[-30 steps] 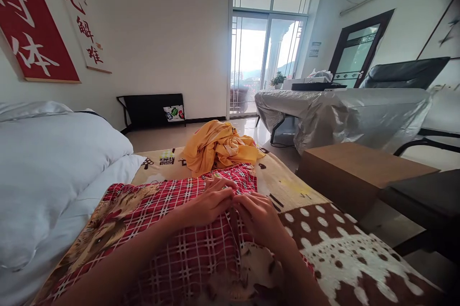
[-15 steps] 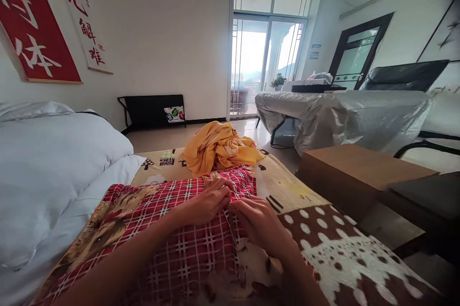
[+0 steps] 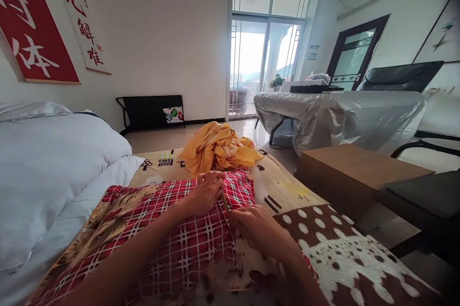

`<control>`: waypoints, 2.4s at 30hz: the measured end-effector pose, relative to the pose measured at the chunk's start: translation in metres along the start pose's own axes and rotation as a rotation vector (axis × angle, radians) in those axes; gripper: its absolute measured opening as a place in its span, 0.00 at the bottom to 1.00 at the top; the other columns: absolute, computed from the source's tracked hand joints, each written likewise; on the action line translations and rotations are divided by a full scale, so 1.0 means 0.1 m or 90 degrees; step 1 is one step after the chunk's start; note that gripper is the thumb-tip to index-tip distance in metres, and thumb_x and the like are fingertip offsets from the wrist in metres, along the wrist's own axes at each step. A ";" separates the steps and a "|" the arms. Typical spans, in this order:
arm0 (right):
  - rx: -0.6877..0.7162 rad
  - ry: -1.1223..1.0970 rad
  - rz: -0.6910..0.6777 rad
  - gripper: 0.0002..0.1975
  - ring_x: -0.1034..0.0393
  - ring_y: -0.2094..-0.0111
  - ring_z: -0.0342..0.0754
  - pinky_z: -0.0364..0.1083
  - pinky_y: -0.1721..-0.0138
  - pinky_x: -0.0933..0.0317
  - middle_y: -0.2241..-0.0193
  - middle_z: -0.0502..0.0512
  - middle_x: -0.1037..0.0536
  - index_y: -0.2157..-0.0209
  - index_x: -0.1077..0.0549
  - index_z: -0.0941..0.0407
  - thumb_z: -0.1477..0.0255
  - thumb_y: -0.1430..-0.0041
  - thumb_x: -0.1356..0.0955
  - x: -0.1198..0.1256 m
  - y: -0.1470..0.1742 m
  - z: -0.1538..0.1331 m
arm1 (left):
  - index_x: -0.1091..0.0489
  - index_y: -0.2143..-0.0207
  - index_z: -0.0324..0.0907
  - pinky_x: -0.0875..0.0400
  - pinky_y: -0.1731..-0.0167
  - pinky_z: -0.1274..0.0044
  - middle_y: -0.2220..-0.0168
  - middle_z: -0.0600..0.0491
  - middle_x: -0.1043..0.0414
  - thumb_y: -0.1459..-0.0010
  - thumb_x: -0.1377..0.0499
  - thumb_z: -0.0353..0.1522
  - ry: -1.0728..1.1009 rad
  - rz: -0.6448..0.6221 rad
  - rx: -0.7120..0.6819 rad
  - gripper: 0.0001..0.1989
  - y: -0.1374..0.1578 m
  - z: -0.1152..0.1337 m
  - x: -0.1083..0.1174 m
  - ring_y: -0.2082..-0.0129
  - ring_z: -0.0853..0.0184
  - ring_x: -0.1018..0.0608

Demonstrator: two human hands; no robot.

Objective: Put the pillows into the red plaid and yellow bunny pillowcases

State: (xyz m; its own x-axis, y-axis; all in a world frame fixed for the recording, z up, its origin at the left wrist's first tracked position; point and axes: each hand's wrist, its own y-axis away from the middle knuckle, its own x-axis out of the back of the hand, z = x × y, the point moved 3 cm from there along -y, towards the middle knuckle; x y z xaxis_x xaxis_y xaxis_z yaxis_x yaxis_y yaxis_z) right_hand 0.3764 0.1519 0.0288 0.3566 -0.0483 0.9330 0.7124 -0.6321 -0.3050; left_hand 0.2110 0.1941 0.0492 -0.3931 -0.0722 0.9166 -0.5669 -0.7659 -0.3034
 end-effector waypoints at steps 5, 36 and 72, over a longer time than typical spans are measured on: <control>0.030 -0.048 -0.031 0.11 0.41 0.75 0.39 0.43 0.73 0.56 0.76 0.47 0.27 0.77 0.36 0.57 0.80 0.41 0.38 0.03 0.05 -0.07 | 0.39 0.62 0.43 0.47 0.49 0.60 0.46 0.47 0.38 0.33 0.60 0.32 -0.025 0.067 0.038 0.11 -0.10 -0.12 0.01 0.46 0.60 0.36; 0.023 -0.058 -0.032 0.11 0.36 0.77 0.41 0.42 0.74 0.52 0.79 0.49 0.26 0.76 0.30 0.57 0.75 0.39 0.36 0.09 0.12 -0.02 | 0.34 0.67 0.42 0.44 0.53 0.65 0.54 0.48 0.35 0.52 0.39 0.28 0.133 -0.030 0.041 0.08 0.62 0.60 -0.37 0.53 0.58 0.37; -0.001 0.019 -0.048 0.10 0.35 0.75 0.41 0.44 0.73 0.58 0.75 0.51 0.24 0.74 0.32 0.58 0.76 0.38 0.38 0.08 0.14 -0.02 | 0.36 0.69 0.41 0.42 0.55 0.70 0.60 0.52 0.32 0.43 0.50 0.24 0.175 0.021 0.000 0.06 0.43 0.58 -0.13 0.58 0.65 0.34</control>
State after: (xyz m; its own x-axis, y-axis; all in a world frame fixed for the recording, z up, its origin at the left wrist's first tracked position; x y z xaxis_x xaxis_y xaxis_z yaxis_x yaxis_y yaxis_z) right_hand 0.3881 0.1407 0.0327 0.2844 -0.0231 0.9584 0.7359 -0.6355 -0.2337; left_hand 0.2337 0.1253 0.0396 -0.5926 0.0792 0.8016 -0.5509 -0.7659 -0.3315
